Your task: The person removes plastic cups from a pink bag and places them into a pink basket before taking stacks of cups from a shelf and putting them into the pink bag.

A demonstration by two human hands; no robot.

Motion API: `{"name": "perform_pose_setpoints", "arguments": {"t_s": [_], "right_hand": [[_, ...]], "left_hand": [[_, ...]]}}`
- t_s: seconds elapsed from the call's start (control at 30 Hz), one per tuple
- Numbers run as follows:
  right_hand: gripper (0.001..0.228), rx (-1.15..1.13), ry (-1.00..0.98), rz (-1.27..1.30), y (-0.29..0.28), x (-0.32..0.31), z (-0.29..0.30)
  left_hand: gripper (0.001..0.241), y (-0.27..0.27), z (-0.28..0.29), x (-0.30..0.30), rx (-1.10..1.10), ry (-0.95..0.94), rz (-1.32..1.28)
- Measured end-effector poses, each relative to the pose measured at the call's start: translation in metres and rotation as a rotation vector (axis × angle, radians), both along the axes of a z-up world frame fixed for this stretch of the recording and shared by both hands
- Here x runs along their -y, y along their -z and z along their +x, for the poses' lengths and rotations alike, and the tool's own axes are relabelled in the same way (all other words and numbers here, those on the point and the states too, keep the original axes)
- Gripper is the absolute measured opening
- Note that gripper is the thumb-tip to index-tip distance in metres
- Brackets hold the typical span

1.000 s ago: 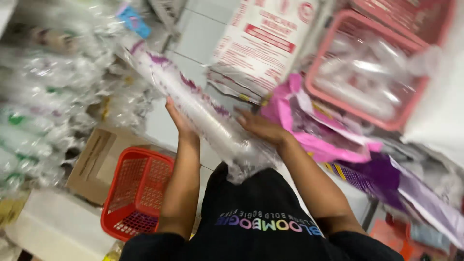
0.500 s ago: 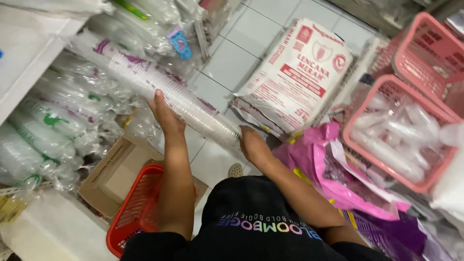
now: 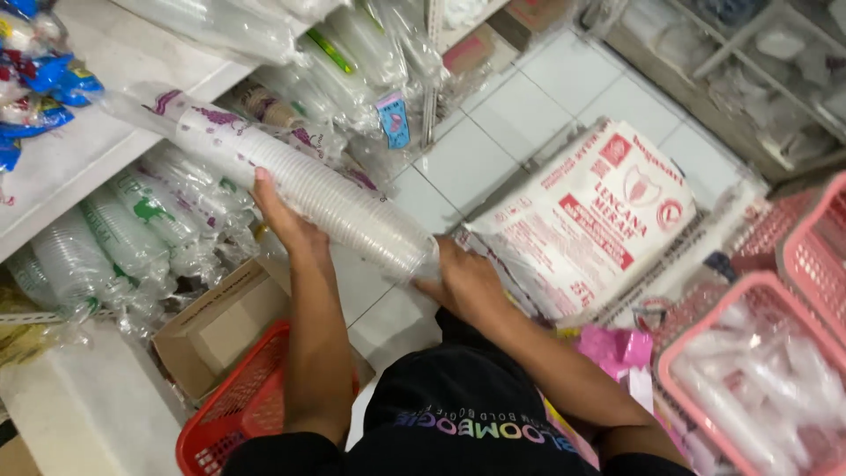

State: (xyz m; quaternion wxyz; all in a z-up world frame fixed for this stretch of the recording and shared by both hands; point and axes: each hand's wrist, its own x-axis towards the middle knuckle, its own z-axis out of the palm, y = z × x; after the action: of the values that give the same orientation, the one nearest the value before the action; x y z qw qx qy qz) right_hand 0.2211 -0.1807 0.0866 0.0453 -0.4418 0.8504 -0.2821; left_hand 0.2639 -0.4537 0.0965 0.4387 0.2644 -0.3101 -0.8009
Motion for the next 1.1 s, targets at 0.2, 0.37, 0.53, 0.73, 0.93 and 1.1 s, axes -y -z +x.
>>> {"name": "perform_pose_setpoints", "arguments": {"t_s": [0.2,0.37,0.53,0.73,0.93,1.1], "right_hand": [[0.056,0.694,-0.325,0.024,0.024,0.013,-0.094],[0.066,1.052,-0.235,-0.294,-0.023,0.037,-0.151],[0.096,0.788,-0.255,-0.44,-0.076,0.073,-0.181],[0.106,0.195,-0.171,-0.713,-0.107,0.17,-0.236],[0.086,-0.194,-0.041,-0.797,-0.108,0.311,-0.307],[0.091,-0.169,0.089,-0.559,-0.114,0.388,-0.339]], "left_hand": [[0.076,-0.031,-0.051,0.04,-0.35,0.038,-0.166],[0.072,-0.067,-0.112,0.082,-0.475,0.016,-0.301],[0.068,-0.072,-0.173,0.155,-0.495,-0.002,-0.36],[0.065,-0.07,-0.268,0.271,-0.426,0.04,-0.336],[0.079,-0.047,-0.395,0.412,0.109,0.025,-0.507],[0.095,-0.073,-0.465,0.451,0.601,0.058,-0.973]]}}
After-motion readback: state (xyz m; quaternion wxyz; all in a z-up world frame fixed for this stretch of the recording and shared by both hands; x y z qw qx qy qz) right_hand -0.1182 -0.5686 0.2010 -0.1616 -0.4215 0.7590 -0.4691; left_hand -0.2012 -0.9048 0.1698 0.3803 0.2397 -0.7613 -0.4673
